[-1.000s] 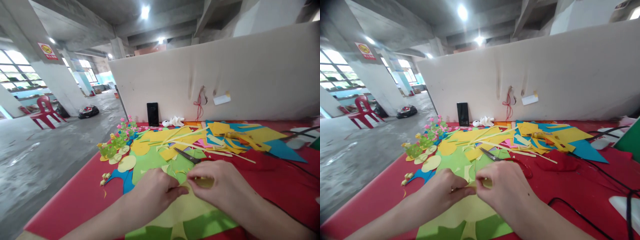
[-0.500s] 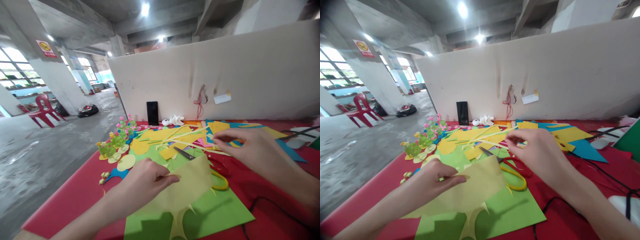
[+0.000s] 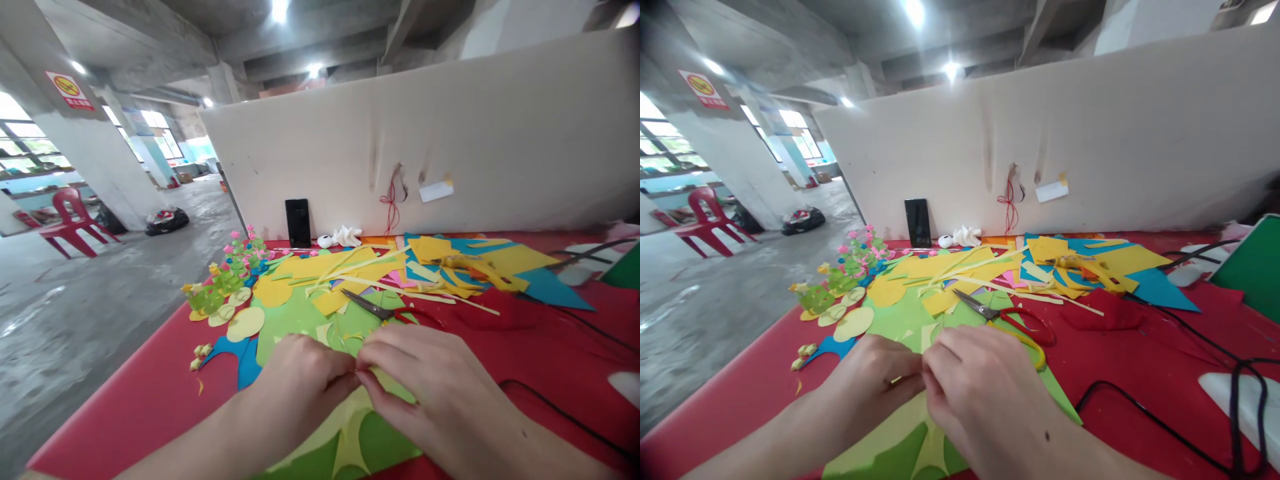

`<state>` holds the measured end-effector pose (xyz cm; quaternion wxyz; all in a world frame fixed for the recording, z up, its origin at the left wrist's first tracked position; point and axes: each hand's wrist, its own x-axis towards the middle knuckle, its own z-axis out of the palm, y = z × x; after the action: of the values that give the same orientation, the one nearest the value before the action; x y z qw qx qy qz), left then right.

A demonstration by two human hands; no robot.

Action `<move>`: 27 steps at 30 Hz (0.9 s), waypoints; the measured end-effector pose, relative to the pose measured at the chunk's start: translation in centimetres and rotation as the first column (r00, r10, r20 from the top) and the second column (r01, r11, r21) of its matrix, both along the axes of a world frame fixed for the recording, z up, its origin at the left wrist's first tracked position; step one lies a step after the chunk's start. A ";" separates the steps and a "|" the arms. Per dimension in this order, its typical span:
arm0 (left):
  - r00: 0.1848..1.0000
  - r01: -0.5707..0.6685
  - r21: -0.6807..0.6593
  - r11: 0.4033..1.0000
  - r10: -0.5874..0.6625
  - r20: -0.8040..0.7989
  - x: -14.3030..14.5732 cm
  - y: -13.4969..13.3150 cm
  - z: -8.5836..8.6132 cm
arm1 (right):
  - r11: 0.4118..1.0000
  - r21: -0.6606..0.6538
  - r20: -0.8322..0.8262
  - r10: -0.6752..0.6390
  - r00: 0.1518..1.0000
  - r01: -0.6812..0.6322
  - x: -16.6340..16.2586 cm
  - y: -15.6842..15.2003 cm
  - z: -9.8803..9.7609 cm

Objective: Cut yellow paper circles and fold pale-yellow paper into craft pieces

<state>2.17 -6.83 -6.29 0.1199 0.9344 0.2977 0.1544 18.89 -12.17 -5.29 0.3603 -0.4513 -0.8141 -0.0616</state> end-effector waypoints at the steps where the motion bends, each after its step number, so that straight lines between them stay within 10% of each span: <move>1: 1.000 0.008 0.048 0.999 -0.008 0.006 0.0 -0.1 -0.1 | 1.000 0.018 0.022 -0.007 1.000 0.007 0.0 0.0 0.0; 10: 0.991 0.129 0.346 0.929 -0.129 -0.023 -0.4 -0.6 -0.4 | 0.993 0.115 0.156 -0.042 0.987 0.024 -0.2 0.2 0.0; 27: 0.997 0.055 0.443 0.895 -0.077 0.031 -1.0 -0.2 2.1 | 0.998 0.055 0.282 0.004 0.959 -0.020 4.3 1.4 2.8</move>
<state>1.14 -7.00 -4.17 -0.0831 0.9429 0.2202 0.2359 23.17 -10.75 -2.47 0.2538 -0.4223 -0.8578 -0.1466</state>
